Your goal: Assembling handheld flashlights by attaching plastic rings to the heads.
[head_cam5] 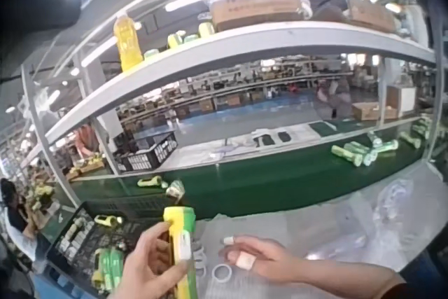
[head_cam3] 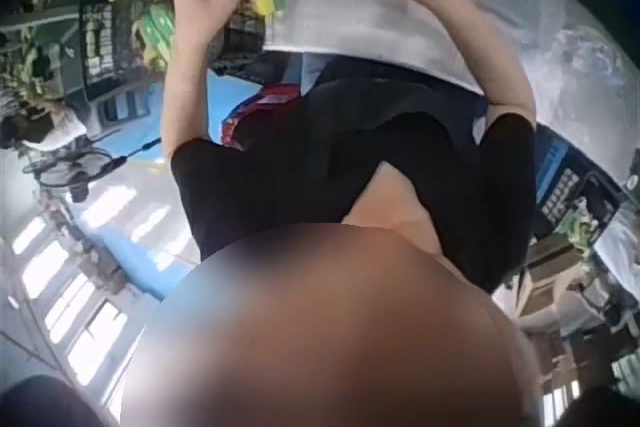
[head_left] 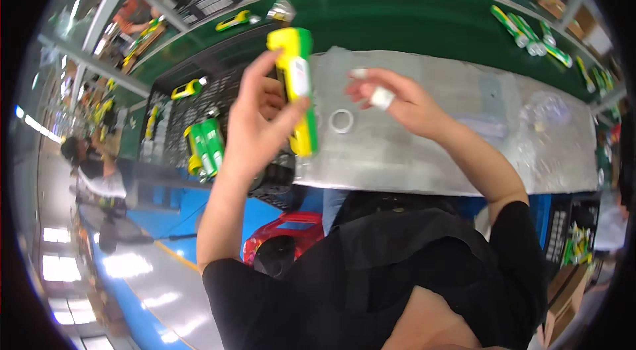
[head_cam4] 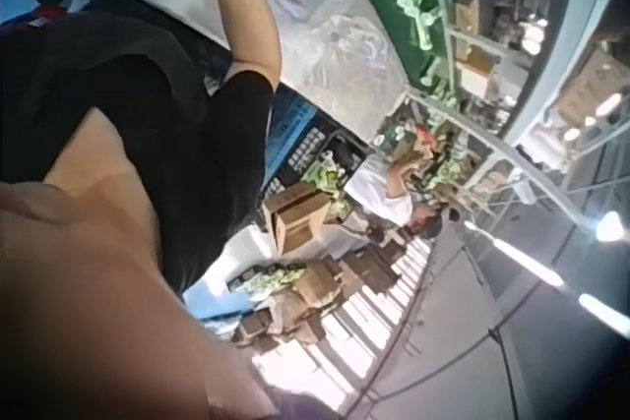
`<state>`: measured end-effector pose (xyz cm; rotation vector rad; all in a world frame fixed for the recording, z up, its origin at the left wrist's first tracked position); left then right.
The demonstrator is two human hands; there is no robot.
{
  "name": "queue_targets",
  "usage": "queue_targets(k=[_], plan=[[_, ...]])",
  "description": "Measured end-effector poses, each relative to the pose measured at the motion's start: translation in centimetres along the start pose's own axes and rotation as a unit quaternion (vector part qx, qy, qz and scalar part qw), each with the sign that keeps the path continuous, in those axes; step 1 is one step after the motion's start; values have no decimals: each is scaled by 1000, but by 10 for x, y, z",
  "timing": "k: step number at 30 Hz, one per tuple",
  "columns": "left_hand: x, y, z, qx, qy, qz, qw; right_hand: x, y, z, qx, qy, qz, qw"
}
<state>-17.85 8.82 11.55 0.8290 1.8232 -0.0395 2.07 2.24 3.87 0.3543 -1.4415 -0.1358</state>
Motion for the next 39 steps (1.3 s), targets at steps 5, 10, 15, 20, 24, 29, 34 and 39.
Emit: queue_targets(k=[5,10,15,20,24,29,34,39], plan=[[-22,-33,111,135,15,105,985,21,-42,-4,-170,-17,53,984],[7,-5,144,24,-17,157,987,-2,-107,-16,-162,103,118,974],[3,-5,232,259,-327,23,909,-8,-141,-6,-62,145,119,980],[14,-8,229,232,-246,51,940,-20,-156,-12,-116,101,196,968],[-10,-18,226,235,-132,258,928,-15,-153,-14,-170,69,169,968],[-19,-29,234,234,-84,336,908,-34,-163,-21,-221,96,165,956],[32,-1,248,145,-62,177,972,-29,-174,-39,-296,183,128,929],[59,1,281,191,126,215,950,-16,-186,-47,-348,165,121,915]])
Point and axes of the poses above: each hand's wrist, its own y-axis towards the middle knuckle, its own z-axis out of the palm, x = y × z, the point moved 7 cm from there along y, towards the middle knuckle, and after that the axes turned 2 degrees about x, right-handed, at the moved point
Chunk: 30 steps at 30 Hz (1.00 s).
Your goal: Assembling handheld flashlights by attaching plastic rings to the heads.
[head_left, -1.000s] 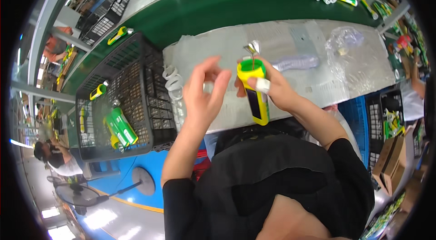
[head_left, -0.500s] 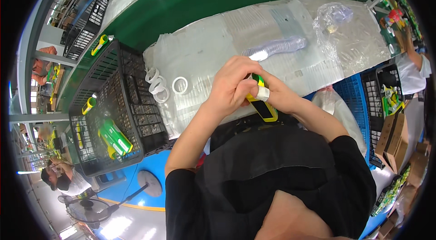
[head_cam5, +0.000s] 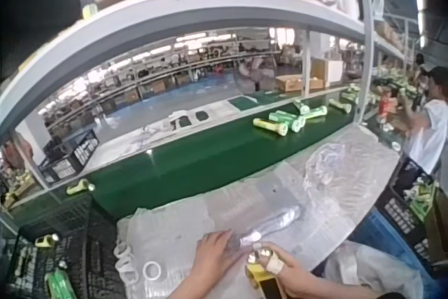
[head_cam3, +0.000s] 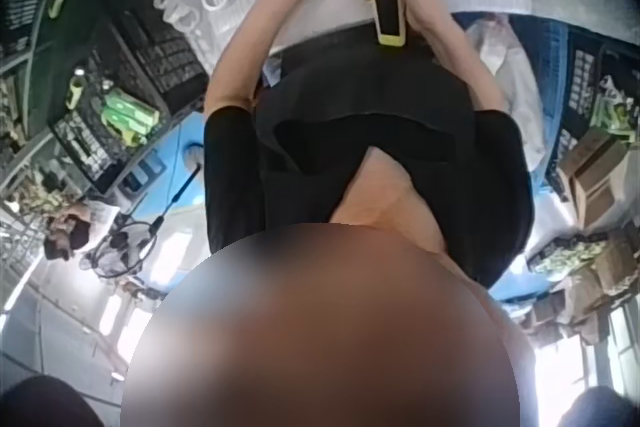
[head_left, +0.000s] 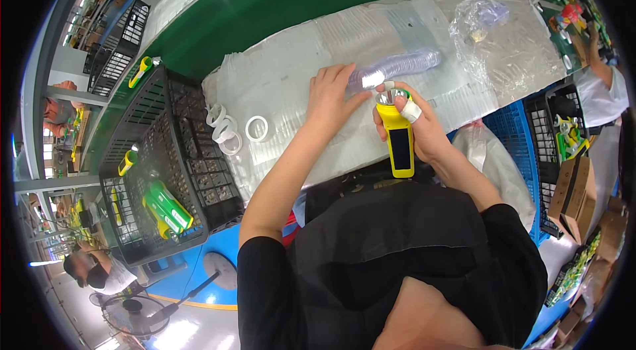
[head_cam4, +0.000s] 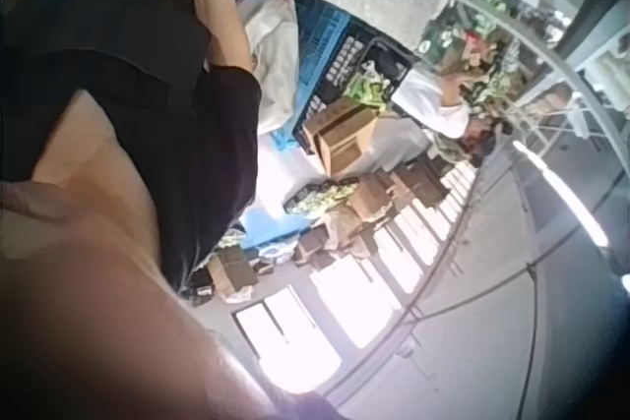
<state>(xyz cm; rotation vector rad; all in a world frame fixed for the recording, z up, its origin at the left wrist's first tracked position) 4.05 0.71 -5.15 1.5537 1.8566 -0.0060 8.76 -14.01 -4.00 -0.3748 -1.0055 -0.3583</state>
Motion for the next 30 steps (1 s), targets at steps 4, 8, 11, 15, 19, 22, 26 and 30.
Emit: queue_targets(k=[4,8,11,15,19,22,26,30], plan=[[12,-1,-3,-19,-54,4,998,0,0,0,13,-15,-6,1000],[-8,-7,-40,-37,-141,-41,988,1,1,9,38,-31,4,999],[-50,-19,-68,-49,-179,40,982,-3,5,25,100,-49,8,994],[-64,-41,-80,-74,-142,79,984,-1,7,53,165,-98,4,981],[-62,-53,-85,-117,-153,109,975,-12,15,59,157,-95,-8,983],[-61,-54,-88,-120,-184,121,968,-21,16,69,208,-96,24,973],[-51,-54,-91,-147,-193,132,961,-20,22,84,187,-74,7,980],[-44,-54,-113,-162,-133,109,972,-21,41,83,170,-77,-11,982]])
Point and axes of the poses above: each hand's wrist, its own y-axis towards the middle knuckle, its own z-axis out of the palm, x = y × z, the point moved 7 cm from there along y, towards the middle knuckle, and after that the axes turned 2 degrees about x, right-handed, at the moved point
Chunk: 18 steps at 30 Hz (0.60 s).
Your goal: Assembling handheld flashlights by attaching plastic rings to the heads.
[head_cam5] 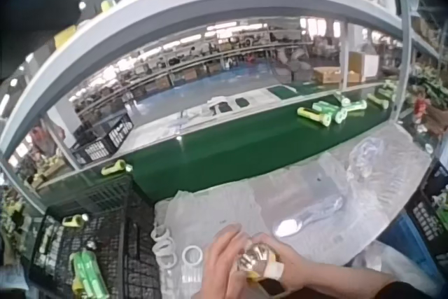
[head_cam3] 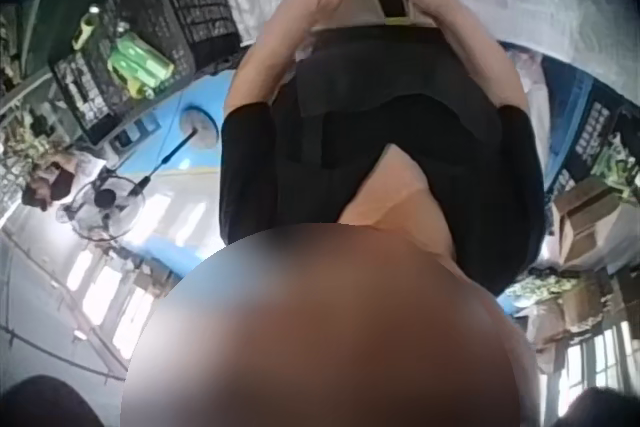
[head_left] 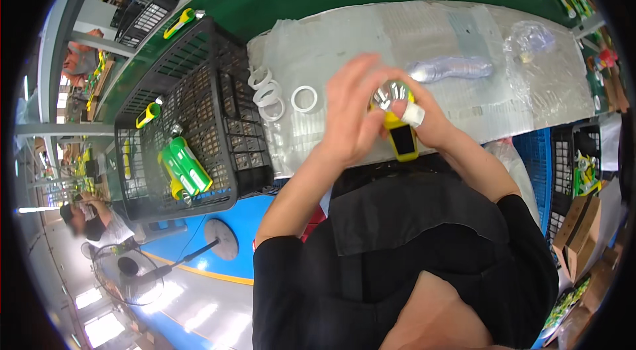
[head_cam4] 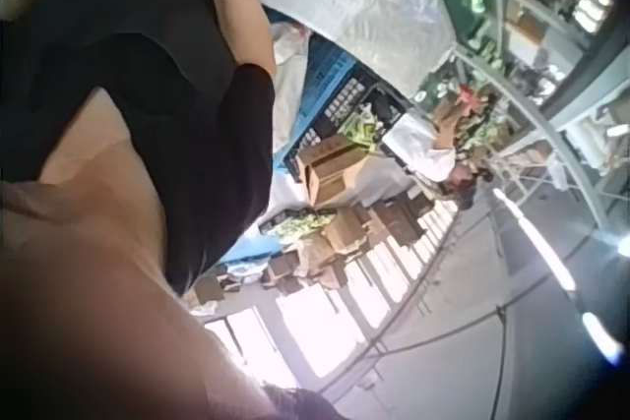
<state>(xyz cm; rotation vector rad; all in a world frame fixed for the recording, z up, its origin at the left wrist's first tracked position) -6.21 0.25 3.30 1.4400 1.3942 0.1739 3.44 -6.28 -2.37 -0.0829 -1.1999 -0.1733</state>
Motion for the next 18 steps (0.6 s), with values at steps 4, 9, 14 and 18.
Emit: queue_targets(k=[4,9,14,18], plan=[[48,-23,-54,64,280,-165,944,34,27,-17,-15,-34,-105,994],[64,-61,-52,167,422,-162,876,28,42,-21,-9,-73,-166,983],[47,-17,-49,-28,98,-177,979,24,42,-17,-1,-79,-141,987],[19,25,-36,-40,-50,-138,988,25,42,-18,5,-85,-172,981]])
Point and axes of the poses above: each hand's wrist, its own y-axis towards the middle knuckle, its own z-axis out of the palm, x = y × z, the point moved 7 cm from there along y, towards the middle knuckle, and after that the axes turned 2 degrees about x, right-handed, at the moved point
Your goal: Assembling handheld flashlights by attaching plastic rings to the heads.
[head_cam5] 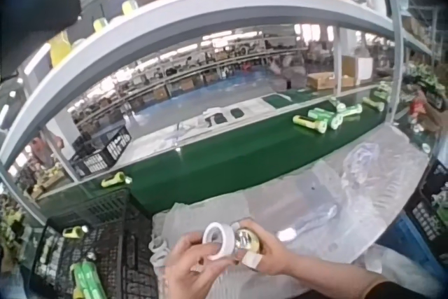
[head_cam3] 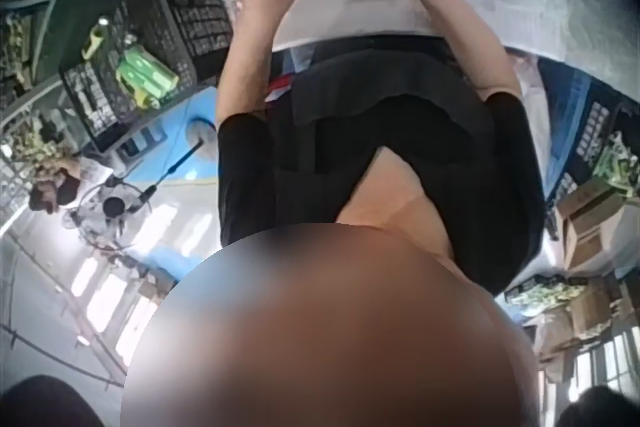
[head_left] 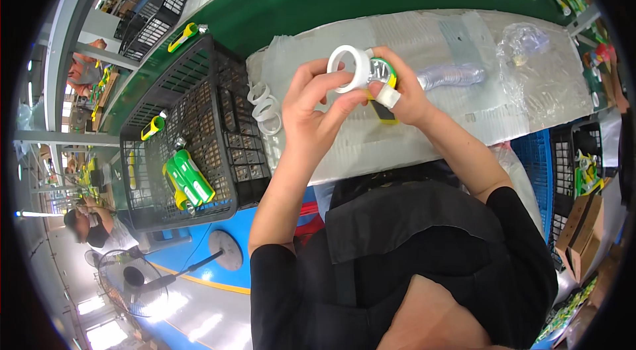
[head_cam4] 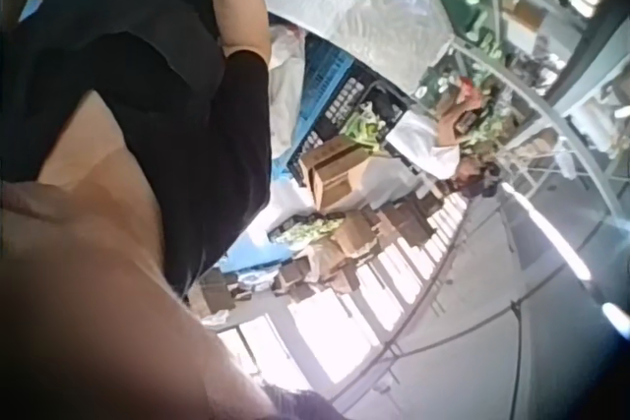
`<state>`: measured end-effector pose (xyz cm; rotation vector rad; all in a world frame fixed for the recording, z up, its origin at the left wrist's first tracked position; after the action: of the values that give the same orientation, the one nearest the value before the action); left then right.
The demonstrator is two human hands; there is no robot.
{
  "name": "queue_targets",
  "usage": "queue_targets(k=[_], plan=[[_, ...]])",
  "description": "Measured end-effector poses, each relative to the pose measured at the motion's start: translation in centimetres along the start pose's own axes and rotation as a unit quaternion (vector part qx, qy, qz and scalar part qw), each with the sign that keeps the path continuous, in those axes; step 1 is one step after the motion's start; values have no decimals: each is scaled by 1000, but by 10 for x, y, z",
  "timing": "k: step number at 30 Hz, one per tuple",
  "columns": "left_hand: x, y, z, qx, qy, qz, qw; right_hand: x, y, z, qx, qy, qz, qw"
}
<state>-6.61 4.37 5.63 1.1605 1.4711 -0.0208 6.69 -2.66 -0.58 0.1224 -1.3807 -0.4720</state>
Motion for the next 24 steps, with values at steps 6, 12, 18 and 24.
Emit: queue_targets(k=[6,12,18,24], plan=[[-14,7,14,34,195,101,975,-1,1,-4,21,-62,-40,997],[-20,12,15,66,215,97,970,2,2,-9,30,-10,13,999],[-27,19,26,132,219,81,963,62,4,-34,92,-311,-166,931],[-28,30,58,160,151,69,973,94,1,-47,105,-436,-125,885]])
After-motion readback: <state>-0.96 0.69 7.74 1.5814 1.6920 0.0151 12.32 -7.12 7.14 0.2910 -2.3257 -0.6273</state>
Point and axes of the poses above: each hand's wrist, its own y-axis towards the middle knuckle, its own z-axis out of the palm, x = y × z, the point moved 7 cm from there along y, towards the middle knuckle, and after that the axes turned 2 degrees about x, right-handed, at the moved point
